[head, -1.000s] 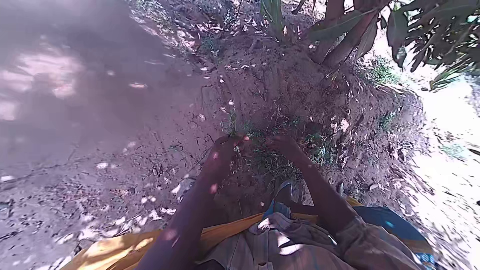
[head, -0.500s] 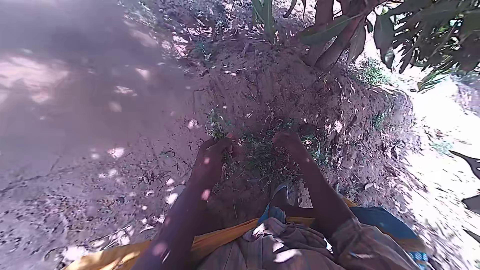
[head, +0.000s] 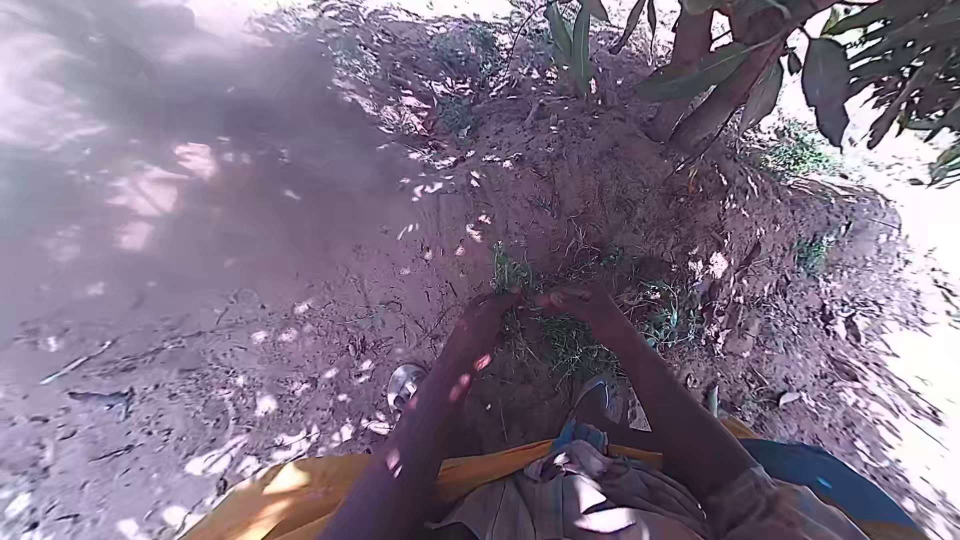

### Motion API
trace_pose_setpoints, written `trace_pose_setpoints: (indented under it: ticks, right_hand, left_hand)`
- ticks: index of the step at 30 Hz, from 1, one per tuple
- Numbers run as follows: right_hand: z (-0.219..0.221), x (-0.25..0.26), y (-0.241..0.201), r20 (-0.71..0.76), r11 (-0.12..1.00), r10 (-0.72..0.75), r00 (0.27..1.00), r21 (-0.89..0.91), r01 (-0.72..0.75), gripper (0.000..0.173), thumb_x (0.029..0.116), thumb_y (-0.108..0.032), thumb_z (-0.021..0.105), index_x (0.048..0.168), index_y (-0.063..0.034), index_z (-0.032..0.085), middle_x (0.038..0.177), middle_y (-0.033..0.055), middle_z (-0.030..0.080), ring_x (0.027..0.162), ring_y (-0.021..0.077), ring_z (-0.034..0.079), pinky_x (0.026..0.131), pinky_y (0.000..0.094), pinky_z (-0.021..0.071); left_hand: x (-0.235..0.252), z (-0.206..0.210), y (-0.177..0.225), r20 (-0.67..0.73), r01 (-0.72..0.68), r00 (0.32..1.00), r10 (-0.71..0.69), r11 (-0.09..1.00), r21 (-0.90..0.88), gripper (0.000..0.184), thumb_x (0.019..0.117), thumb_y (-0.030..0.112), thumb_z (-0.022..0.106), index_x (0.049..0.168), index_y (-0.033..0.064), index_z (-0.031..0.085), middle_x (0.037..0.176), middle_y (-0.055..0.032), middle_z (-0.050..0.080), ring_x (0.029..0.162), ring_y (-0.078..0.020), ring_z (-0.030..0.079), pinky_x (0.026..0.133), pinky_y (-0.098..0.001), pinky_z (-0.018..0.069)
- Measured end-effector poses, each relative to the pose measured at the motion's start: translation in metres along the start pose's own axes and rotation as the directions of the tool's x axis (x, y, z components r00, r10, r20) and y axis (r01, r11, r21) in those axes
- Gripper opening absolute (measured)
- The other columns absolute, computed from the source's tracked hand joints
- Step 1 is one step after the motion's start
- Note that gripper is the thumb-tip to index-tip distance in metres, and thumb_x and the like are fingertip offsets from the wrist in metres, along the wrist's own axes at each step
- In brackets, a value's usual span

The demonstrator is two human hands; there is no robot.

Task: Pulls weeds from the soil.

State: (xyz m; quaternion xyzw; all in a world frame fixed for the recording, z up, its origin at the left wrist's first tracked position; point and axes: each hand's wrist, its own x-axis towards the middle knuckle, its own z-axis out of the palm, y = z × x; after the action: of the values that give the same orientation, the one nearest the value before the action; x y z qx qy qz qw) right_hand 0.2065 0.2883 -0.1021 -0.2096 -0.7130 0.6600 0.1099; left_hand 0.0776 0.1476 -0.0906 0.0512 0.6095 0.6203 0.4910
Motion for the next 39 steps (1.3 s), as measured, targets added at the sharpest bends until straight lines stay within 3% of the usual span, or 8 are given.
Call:
trace_pose_setpoints:
  ticks: [9, 15, 20, 28, 31, 35, 37, 39]
  right_hand:
    - [-0.005, 0.002, -0.003, 0.108, 0.984, 0.072, 0.991, -0.172, -0.053, 0.024, 0.1041, -0.007, 0.051, 0.111, 0.0084, 0.069, 0.104, 0.0088, 0.073, 0.098, 0.0042, 0.067, 0.093, 0.0228, 0.0527]
    - [-0.039, 0.014, 0.029, -0.197, 0.818, 0.228, 0.953, -0.493, -0.298, 0.028, 0.1072, -0.020, 0.054, 0.107, 0.0042, 0.068, 0.089, 0.0162, 0.064, 0.081, 0.0240, 0.057, 0.079, 0.0452, 0.0472]
    - [-0.048, 0.007, 0.047, -0.198, 0.666, 0.278, 0.940, -0.666, -0.337, 0.030, 0.1083, -0.022, 0.051, 0.118, 0.0011, 0.069, 0.113, 0.0248, 0.067, 0.104, 0.0408, 0.065, 0.090, 0.0603, 0.0493]
    - [-0.015, 0.015, 0.074, -0.080, 0.310, 0.630, 0.772, -0.886, -0.344, 0.038, 0.1049, -0.024, 0.053, 0.132, 0.0012, 0.063, 0.141, 0.0264, 0.056, 0.134, 0.0426, 0.050, 0.109, 0.0612, 0.0381]
    - [-0.011, 0.014, 0.062, -0.158, 0.350, 0.561, 0.813, -0.844, -0.406, 0.039, 0.1083, -0.026, 0.048, 0.126, 0.0055, 0.065, 0.133, 0.0279, 0.060, 0.129, 0.0425, 0.055, 0.107, 0.0595, 0.0409]
    - [-0.025, 0.013, 0.042, -0.234, 0.537, 0.411, 0.881, -0.719, -0.442, 0.041, 0.1098, -0.028, 0.047, 0.104, 0.0082, 0.066, 0.102, 0.0275, 0.064, 0.097, 0.0400, 0.063, 0.087, 0.0575, 0.0482]
    - [-0.036, 0.010, 0.031, -0.273, 0.744, 0.289, 0.918, -0.539, -0.395, 0.037, 0.1090, -0.025, 0.050, 0.096, 0.0072, 0.065, 0.087, 0.0187, 0.061, 0.080, 0.0279, 0.056, 0.075, 0.0479, 0.0455]
    - [-0.046, 0.006, 0.018, -0.304, 0.901, 0.258, 0.917, -0.268, -0.342, 0.034, 0.1100, -0.021, 0.046, 0.110, 0.0050, 0.068, 0.101, 0.0120, 0.071, 0.088, 0.0138, 0.065, 0.084, 0.0348, 0.0530]
  left_hand:
    - [-0.004, 0.003, 0.003, -0.112, -0.042, 0.993, 0.042, 0.999, 0.006, 0.022, 0.1091, 0.015, 0.044, 0.120, 0.0017, 0.058, 0.098, -0.0051, 0.067, 0.085, -0.0104, 0.065, 0.076, -0.0276, 0.0550]
    - [-0.002, -0.002, 0.001, -0.092, -0.142, 0.986, 0.141, 0.990, -0.012, 0.021, 0.1094, 0.014, 0.041, 0.107, 0.0066, 0.061, 0.083, 0.0002, 0.069, 0.073, -0.0065, 0.066, 0.066, -0.0217, 0.0546]
    - [0.004, 0.000, -0.003, -0.090, -0.150, 0.986, 0.141, 0.984, -0.100, 0.022, 0.1038, 0.002, 0.042, 0.112, 0.0081, 0.061, 0.082, 0.0011, 0.070, 0.071, -0.0075, 0.069, 0.063, -0.0219, 0.0579]
    - [0.007, -0.002, -0.001, -0.161, -0.225, 0.965, 0.206, 0.968, -0.115, 0.019, 0.1081, 0.013, 0.043, 0.110, 0.0086, 0.061, 0.074, 0.0050, 0.061, 0.064, -0.0079, 0.065, 0.070, -0.0290, 0.0614]
    - [0.006, -0.002, -0.001, -0.154, -0.265, 0.958, 0.244, 0.954, -0.138, 0.018, 0.1088, 0.023, 0.048, 0.108, 0.0108, 0.060, 0.072, 0.0063, 0.056, 0.062, -0.0071, 0.062, 0.071, -0.0297, 0.0613]
    - [0.006, -0.003, -0.002, -0.119, -0.347, 0.935, 0.333, 0.929, -0.127, 0.012, 0.1011, 0.006, 0.057, 0.112, 0.0111, 0.059, 0.085, 0.0056, 0.064, 0.071, -0.0062, 0.065, 0.074, -0.0278, 0.0607]
    - [0.006, -0.004, -0.001, -0.142, -0.350, 0.932, 0.333, 0.928, -0.127, 0.019, 0.0978, -0.001, 0.054, 0.112, 0.0092, 0.060, 0.085, 0.0050, 0.065, 0.070, -0.0068, 0.066, 0.074, -0.0280, 0.0606]
    - [0.006, -0.004, 0.000, -0.177, -0.320, 0.940, 0.292, 0.934, -0.159, 0.010, 0.1012, 0.003, 0.054, 0.104, 0.0097, 0.061, 0.075, 0.0052, 0.063, 0.064, -0.0075, 0.064, 0.072, -0.0287, 0.0607]
